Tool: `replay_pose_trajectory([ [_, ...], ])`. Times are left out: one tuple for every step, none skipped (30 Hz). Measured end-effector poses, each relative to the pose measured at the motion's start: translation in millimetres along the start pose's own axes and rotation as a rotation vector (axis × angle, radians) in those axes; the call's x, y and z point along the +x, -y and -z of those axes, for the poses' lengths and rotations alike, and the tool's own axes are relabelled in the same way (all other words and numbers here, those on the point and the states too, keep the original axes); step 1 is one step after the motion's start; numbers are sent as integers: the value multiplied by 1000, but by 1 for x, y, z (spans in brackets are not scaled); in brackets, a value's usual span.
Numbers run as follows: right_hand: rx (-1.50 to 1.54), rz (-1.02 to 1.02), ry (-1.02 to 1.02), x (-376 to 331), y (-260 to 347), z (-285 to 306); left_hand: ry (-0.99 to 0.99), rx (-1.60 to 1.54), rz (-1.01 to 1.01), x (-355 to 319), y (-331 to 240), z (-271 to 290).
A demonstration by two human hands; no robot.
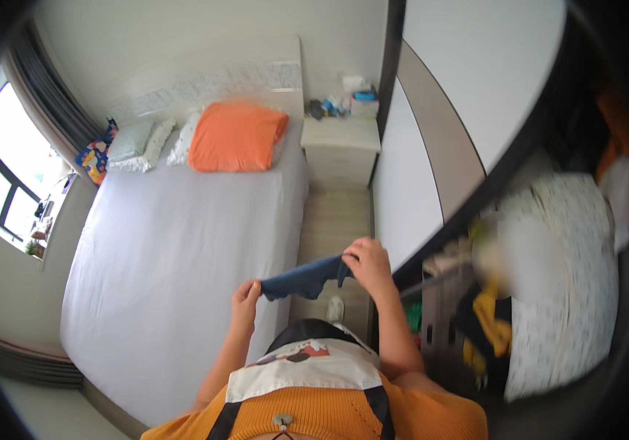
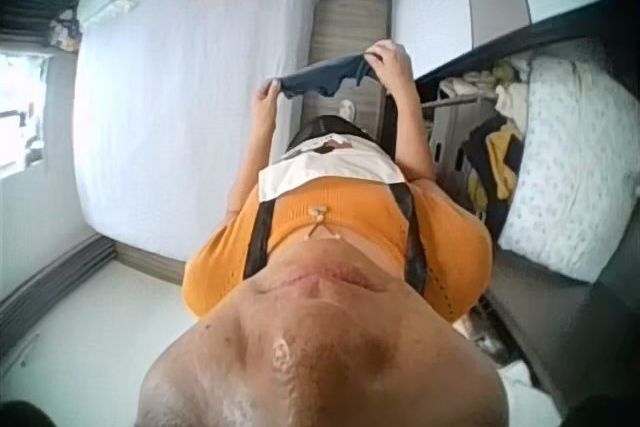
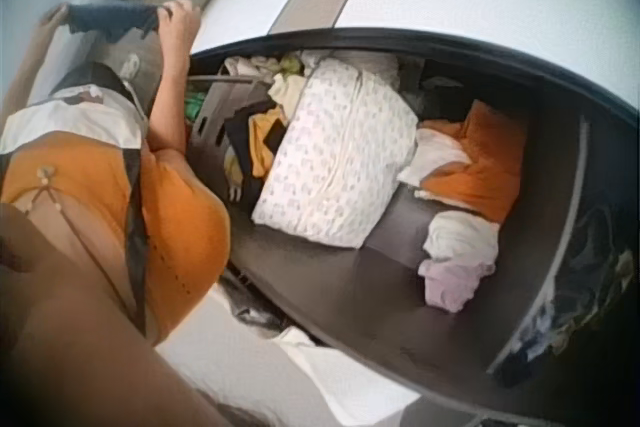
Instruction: The person wipes a white desk surface, then moves to a bedroom area to wipe a headboard, a nightstand, and the exterior of several plastic supplement bottles with a blue cloth.
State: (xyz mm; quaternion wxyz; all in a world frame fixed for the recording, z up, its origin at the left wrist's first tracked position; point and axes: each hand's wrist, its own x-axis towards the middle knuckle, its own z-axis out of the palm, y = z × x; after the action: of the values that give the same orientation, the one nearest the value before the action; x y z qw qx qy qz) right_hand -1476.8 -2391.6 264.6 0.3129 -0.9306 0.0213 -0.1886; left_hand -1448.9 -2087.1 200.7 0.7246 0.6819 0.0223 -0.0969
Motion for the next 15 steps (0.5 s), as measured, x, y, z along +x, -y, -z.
replay_pose_trajectory([
  [-14,-6,15,20,-9,-7,-21,34,36,17,-4,-7],
  [-6,-66,48,47,-20,-9,-55,38,66,37,-9,-19],
  [-12,-80,61,77,-31,-8,-66,21,55,62,-17,-33],
  [-19,-102,82,103,-38,-6,-76,6,55,81,-23,-45],
  [-27,-126,102,128,-48,-6,-84,-9,56,101,-30,-56],
  [-23,-87,111,155,-62,-7,-92,-23,47,122,-37,-68],
  [-12,-104,123,178,-74,-11,-94,-39,46,143,-42,-79],
  [-1,-122,132,199,-87,-15,-95,-55,45,163,-47,-89],
  [10,-142,141,221,-98,-18,-97,-44,43,180,-53,-101],
  [50,-191,171,244,-106,-19,-102,-32,38,198,-60,-112],
  [86,-213,172,264,-114,-20,-104,-19,33,216,-64,-120],
  [121,-238,171,283,-121,-22,-107,-25,35,234,-64,-126],
  [150,-260,164,302,-130,-24,-104,-38,32,254,-63,-133],
  [153,-229,144,319,-143,-29,-100,-49,29,274,-63,-139],
  [225,-232,132,337,-154,-32,-95,-31,10,297,-66,-145],
])
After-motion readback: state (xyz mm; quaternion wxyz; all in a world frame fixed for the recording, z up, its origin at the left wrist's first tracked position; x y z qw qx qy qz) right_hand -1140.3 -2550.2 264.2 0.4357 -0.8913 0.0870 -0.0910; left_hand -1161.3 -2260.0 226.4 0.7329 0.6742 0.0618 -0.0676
